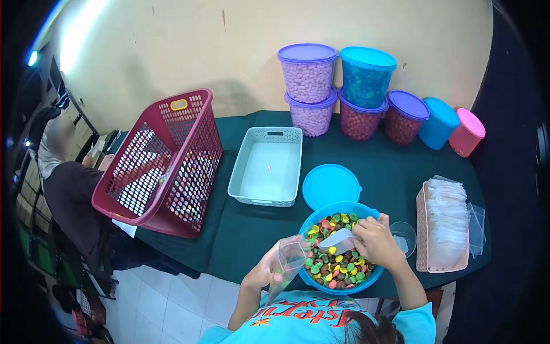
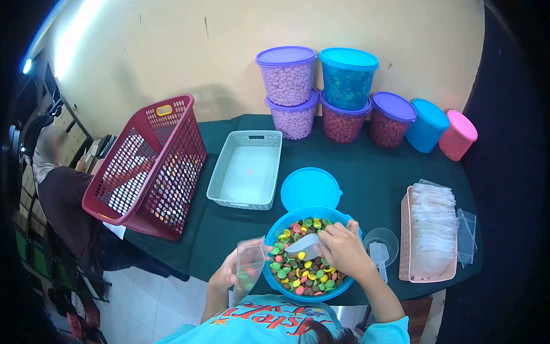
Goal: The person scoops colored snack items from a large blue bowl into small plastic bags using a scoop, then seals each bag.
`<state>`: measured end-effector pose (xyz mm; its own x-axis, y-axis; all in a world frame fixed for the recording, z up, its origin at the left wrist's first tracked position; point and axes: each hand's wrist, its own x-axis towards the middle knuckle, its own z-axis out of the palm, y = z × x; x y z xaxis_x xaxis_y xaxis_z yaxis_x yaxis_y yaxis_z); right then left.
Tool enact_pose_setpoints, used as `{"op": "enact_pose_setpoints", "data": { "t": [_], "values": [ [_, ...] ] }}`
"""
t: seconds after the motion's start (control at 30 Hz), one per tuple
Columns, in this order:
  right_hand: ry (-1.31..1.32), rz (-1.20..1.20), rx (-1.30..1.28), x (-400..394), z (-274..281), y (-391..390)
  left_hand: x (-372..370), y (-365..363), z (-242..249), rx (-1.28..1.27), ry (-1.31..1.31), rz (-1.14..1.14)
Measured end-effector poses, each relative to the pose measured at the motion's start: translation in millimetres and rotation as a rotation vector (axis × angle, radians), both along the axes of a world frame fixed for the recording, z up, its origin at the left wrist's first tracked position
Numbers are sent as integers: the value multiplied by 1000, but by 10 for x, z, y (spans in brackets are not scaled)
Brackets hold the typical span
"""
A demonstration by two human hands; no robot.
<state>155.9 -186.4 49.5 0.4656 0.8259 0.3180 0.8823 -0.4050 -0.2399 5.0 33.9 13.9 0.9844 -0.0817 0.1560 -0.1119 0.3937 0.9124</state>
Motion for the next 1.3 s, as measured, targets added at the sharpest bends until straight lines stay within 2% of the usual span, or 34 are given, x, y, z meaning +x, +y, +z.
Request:
{"op": "enact_pose_setpoints", "data": {
  "t": [0.2,0.4,0.73,0.87,0.9,0.97,1.13,1.3],
  "values": [
    [106,-80,14,-56,-39,-79,57,51,28,27,-17,-30],
    [36,-135,-49,-14,-117,41,16,59,-16,10,-20,-19],
    [-12,28,-73,158,-144,260,-192,-36,-137,-27,-2,86],
    [93,91,-146,240,-5,221,-253,-112,-119,-44,15,121],
    [104,89,-151,236,57,196,-260,-128,-109,-45,20,127],
    [70,-15,-333,212,160,130,-271,-184,-44,-39,34,166],
    [52,-90,-425,76,205,88,-288,-244,-66,26,89,264],
    [-72,-73,-325,-110,-111,202,-214,-255,-86,30,75,203]
  ]
}}
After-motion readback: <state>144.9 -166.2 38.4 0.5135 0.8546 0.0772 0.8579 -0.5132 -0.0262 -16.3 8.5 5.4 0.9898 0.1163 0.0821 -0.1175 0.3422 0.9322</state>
